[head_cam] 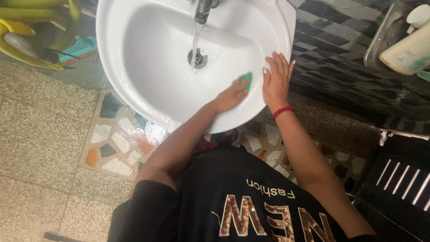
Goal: The person cleans a bathroom sink and pedestal with a green sponge and water, then rinses several toothbrushes and a metal cup.
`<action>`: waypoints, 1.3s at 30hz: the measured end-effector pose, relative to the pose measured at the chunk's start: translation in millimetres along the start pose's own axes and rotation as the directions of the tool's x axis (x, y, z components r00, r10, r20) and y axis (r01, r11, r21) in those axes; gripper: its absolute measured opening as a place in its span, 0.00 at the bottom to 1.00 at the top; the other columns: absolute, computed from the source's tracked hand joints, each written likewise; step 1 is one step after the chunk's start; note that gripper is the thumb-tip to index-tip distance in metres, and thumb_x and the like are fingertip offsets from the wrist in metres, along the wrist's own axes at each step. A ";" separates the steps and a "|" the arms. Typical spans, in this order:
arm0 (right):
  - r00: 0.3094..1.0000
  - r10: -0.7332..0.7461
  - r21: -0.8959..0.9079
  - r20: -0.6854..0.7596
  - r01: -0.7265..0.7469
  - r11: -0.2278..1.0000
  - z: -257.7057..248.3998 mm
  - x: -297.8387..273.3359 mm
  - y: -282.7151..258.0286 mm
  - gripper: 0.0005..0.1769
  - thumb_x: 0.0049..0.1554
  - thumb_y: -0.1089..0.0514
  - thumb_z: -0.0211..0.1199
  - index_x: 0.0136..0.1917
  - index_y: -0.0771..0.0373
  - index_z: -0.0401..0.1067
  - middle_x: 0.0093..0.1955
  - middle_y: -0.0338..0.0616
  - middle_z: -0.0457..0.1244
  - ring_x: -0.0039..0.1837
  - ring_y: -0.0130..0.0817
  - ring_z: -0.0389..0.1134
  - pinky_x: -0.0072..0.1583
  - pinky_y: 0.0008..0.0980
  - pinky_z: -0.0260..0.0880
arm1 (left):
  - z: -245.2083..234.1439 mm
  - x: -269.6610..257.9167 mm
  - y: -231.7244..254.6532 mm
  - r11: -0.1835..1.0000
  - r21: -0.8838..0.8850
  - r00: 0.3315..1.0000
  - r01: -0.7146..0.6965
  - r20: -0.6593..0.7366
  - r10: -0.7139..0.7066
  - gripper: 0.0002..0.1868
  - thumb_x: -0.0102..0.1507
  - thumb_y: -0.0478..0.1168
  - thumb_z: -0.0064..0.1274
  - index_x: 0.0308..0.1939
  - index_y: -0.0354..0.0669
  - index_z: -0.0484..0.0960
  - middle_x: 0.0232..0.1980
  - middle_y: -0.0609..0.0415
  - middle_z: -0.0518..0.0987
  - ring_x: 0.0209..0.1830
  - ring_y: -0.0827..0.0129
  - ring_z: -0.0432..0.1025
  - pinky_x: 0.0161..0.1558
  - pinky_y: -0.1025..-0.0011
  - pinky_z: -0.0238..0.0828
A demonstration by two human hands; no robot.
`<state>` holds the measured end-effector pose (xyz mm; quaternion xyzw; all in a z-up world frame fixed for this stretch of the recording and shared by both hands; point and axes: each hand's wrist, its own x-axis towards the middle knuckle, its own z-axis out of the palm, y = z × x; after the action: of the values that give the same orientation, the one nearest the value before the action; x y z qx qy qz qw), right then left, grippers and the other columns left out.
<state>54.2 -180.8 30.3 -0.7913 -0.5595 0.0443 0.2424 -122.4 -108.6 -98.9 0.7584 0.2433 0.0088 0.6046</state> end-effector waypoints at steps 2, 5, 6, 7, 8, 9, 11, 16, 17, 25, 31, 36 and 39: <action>1.000 -0.013 0.002 -0.010 0.013 1.000 1.7 2.0 1.3 0.17 0.66 0.63 0.58 0.68 0.63 0.69 0.77 0.53 0.57 0.82 0.53 0.50 0.81 0.63 0.31 | -20.8 -47.5 -4.4 0.997 0.080 0.986 0.020 0.163 -0.033 0.33 0.71 0.55 0.35 0.80 0.56 0.54 0.83 0.40 0.46 0.80 0.46 0.46 0.76 0.55 0.41; 1.000 -0.007 0.024 -0.004 0.008 1.000 1.1 1.6 1.8 0.18 0.65 0.64 0.58 0.68 0.63 0.68 0.77 0.53 0.57 0.82 0.52 0.50 0.82 0.63 0.31 | -116.2 -138.4 -54.3 0.899 0.437 0.995 0.009 0.083 -0.050 0.26 0.70 0.52 0.42 0.71 0.53 0.73 0.77 0.49 0.65 0.79 0.56 0.57 0.79 0.56 0.45; 1.000 -0.009 0.026 -0.005 0.009 1.000 0.7 1.6 1.3 0.18 0.65 0.64 0.58 0.68 0.63 0.68 0.77 0.53 0.57 0.82 0.52 0.50 0.82 0.63 0.31 | -158.2 -154.2 -65.4 0.771 0.624 0.991 0.130 -0.060 -0.118 0.23 0.71 0.49 0.42 0.67 0.52 0.78 0.74 0.53 0.70 0.78 0.59 0.61 0.80 0.54 0.46; 1.000 -0.010 0.027 -0.006 0.010 1.000 0.2 1.6 0.6 0.18 0.65 0.64 0.58 0.68 0.63 0.68 0.77 0.54 0.57 0.82 0.52 0.50 0.82 0.63 0.31 | -208.0 -165.8 -72.2 0.424 0.883 0.972 0.200 -0.124 -0.201 0.29 0.65 0.45 0.48 0.70 0.43 0.73 0.75 0.47 0.65 0.78 0.52 0.54 0.78 0.48 0.39; 1.000 -0.008 0.027 -0.005 0.008 1.000 -0.6 -0.7 -0.6 0.18 0.64 0.65 0.58 0.68 0.63 0.68 0.78 0.54 0.57 0.82 0.53 0.50 0.82 0.63 0.31 | -249.3 -167.1 -74.3 -0.065 0.987 0.979 0.146 -0.153 -0.132 0.77 0.27 0.79 0.43 0.74 0.34 0.69 0.78 0.42 0.62 0.80 0.45 0.49 0.79 0.52 0.33; 1.000 -0.005 0.028 0.001 0.005 1.000 0.2 -2.3 -2.7 0.18 0.64 0.65 0.58 0.68 0.63 0.68 0.77 0.54 0.57 0.82 0.53 0.50 0.82 0.63 0.31 | -276.2 -160.2 -75.5 -0.163 0.973 0.969 0.165 -0.191 -0.155 0.28 0.69 0.45 0.39 0.72 0.44 0.70 0.84 0.44 0.58 0.85 0.53 0.46 0.78 0.52 0.32; 1.000 -0.002 0.020 0.002 0.002 1.000 -1.4 0.4 -2.0 0.19 0.64 0.65 0.58 0.68 0.64 0.68 0.77 0.54 0.56 0.82 0.53 0.50 0.81 0.63 0.31 | -261.5 -132.7 -88.9 -0.150 0.957 0.952 0.248 -0.269 -0.148 0.31 0.66 0.46 0.38 0.74 0.45 0.65 0.83 0.45 0.54 0.83 0.53 0.44 0.77 0.49 0.29; 1.000 0.006 0.012 0.009 -0.006 1.000 -0.3 1.1 -2.9 0.17 0.66 0.64 0.57 0.69 0.63 0.68 0.77 0.53 0.56 0.82 0.53 0.50 0.81 0.64 0.31 | -64.4 -26.0 -127.9 0.766 0.624 0.879 0.155 -0.441 0.181 0.28 0.66 0.35 0.43 0.72 0.39 0.71 0.74 0.39 0.70 0.74 0.47 0.63 0.71 0.42 0.59; 1.000 0.007 0.008 0.006 -0.007 1.000 -0.6 1.0 -2.8 0.17 0.66 0.63 0.57 0.68 0.63 0.68 0.78 0.53 0.56 0.82 0.52 0.50 0.81 0.64 0.31 | -24.7 4.3 -116.4 0.679 0.734 0.857 0.024 -0.365 0.364 0.33 0.60 0.34 0.49 0.72 0.41 0.67 0.70 0.33 0.69 0.74 0.39 0.62 0.69 0.42 0.62; 0.999 0.025 -0.009 0.024 -0.025 1.000 -3.3 3.5 -6.6 0.19 0.64 0.65 0.57 0.69 0.63 0.68 0.77 0.54 0.56 0.81 0.53 0.50 0.81 0.63 0.32 | -116.4 32.0 -137.9 0.501 0.851 0.915 0.156 -0.316 0.251 0.36 0.64 0.38 0.44 0.78 0.41 0.59 0.82 0.40 0.54 0.83 0.47 0.47 0.78 0.45 0.35; 1.000 0.024 0.003 0.007 -0.024 1.000 -1.2 1.5 -7.9 0.18 0.64 0.65 0.58 0.68 0.62 0.68 0.78 0.52 0.56 0.82 0.51 0.50 0.81 0.62 0.33 | -257.8 -89.5 -78.0 -0.247 0.929 0.951 0.274 -0.300 -0.073 0.33 0.68 0.47 0.39 0.77 0.44 0.62 0.84 0.47 0.52 0.84 0.55 0.41 0.78 0.48 0.28; 1.000 0.005 0.011 -0.002 -0.005 1.000 2.7 1.3 1.1 0.18 0.65 0.65 0.58 0.68 0.62 0.68 0.77 0.52 0.56 0.82 0.52 0.50 0.81 0.62 0.33 | -88.2 -122.5 -32.0 0.517 0.810 0.961 0.276 -0.235 -0.145 0.23 0.66 0.45 0.41 0.61 0.39 0.76 0.63 0.36 0.75 0.63 0.40 0.69 0.55 0.36 0.63; 1.000 -0.009 0.009 -0.007 0.010 1.000 3.4 -1.0 2.9 0.18 0.64 0.65 0.58 0.68 0.62 0.68 0.77 0.52 0.56 0.82 0.51 0.50 0.82 0.62 0.33 | -18.6 -88.0 25.2 0.950 0.311 0.986 0.005 -0.162 0.048 0.25 0.69 0.48 0.38 0.70 0.50 0.71 0.68 0.39 0.73 0.63 0.42 0.69 0.63 0.49 0.65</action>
<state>55.1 -181.2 25.9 -0.7878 -0.5622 0.0428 0.2481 -196.6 -128.9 -46.0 0.8432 0.2833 0.0407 0.4551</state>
